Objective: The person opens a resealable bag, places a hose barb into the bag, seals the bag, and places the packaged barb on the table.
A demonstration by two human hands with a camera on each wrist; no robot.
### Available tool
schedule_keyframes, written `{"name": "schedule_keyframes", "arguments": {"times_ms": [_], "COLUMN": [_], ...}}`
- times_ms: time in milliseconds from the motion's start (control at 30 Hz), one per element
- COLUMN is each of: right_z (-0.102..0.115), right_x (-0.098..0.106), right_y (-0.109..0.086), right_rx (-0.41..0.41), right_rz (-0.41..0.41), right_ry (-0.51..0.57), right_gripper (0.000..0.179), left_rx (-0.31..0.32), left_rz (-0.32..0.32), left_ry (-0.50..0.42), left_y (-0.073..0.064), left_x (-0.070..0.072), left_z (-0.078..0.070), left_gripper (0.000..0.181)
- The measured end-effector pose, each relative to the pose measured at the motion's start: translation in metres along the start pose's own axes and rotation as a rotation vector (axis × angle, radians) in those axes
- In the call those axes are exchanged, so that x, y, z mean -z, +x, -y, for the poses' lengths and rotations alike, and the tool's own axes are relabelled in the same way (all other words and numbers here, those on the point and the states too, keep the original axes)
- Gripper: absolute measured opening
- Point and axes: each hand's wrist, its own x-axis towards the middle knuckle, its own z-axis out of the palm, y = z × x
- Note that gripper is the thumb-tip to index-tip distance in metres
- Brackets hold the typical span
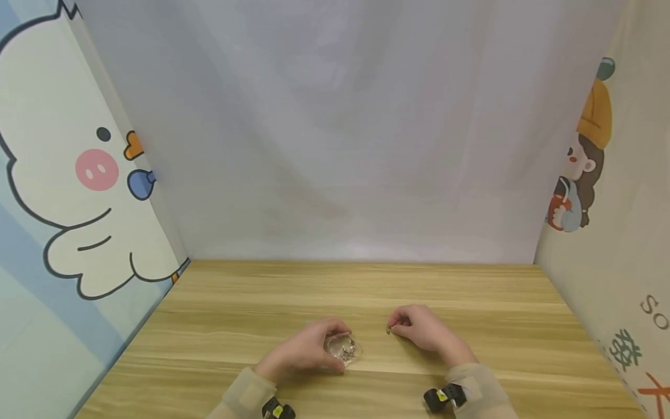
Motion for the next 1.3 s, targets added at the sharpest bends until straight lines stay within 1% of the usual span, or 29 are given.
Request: {"name": "schedule_keyframes", "arguments": {"times_ms": [267,600,833,1067,1300], "right_z": [0.0017,0.0046,0.0021,0.0008,0.0038], "right_x": [0.0017,0.0048,0.0039,0.0048,0.0039], "right_y": [-0.0019,-0.0035,-0.0024,-0.0006,-0.0017], "right_rx": [0.004,-0.003,0.001,-0.015,-0.016], "right_rz": [0.011,0.017,0.017,0.019,0.015], "right_ry": [-0.011,0.028,0.010,-0.012,0.003], "right_gripper": [0.005,0.005,0.004,0.004,0.004], "left_rx": [0.002,-0.003,0.011,-0.001,0.002], "left_rz": [0.001,-0.003,-0.006,-0.007,-0.002], "left_ry": [-0.003,0.003,0.009,-0.002,0.011], "left_y": [-0.0006,-0.0004,0.0001,-0.0019,0.0002], "left_x": [-0.0008,-0.0006,-0.0002,0.0022,0.0011], "left_z": [0.0006,0.0025,0.0010,-0.0035,0.0009], "left_gripper": [0.067,0.068,0.069,0.069,0.070]}}
